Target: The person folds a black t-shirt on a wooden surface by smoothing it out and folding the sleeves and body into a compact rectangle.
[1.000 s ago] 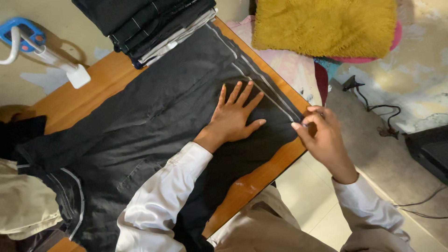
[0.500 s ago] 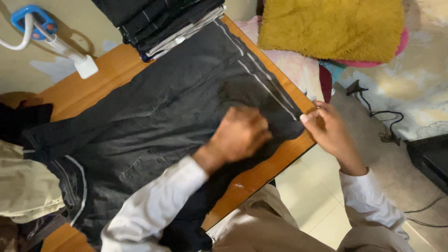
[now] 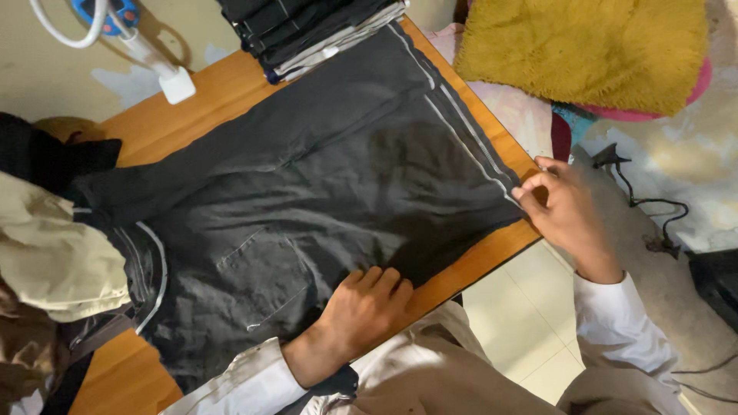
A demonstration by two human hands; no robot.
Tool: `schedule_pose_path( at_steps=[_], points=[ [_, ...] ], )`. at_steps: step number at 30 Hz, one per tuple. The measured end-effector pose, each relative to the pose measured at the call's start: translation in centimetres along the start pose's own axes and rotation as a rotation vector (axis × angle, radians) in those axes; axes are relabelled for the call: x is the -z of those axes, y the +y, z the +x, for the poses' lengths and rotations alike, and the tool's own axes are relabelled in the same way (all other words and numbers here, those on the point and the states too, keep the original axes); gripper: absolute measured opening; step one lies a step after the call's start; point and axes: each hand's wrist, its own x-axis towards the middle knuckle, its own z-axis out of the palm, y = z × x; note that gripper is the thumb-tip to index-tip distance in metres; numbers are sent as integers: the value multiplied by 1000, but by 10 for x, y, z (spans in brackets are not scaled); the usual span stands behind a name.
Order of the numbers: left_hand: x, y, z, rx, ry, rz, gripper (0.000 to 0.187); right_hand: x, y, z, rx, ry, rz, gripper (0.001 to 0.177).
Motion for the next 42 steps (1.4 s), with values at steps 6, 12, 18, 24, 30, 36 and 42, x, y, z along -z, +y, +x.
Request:
schedule_pose_path(
  at_steps=[6,12,18,24,30,36,42],
  points=[
    [16,12,-35,90,92,105,32,-4,-11,-7,41,153,-155,27],
    [19,1,-74,197,-21,-122,34,-6,-27,-4,81,102,-100,27],
    [41,5,-99,187,69,-126,30,11,-79,-5,170,138,-468,35],
    [50,-6,-128,534,74,52,70,-25,-162,-6,608,-196,215,46],
    [54,-14,-157,647,-55,196,83,-56,-215,8,959,-355,19,75],
    [52,-13,-166,624,-9,201,84,-96,-181,77,575,-392,226,44],
    [52,-12,-165,628,-6,192,86,-164,-134,185,486,-344,-129,73]
  ],
)
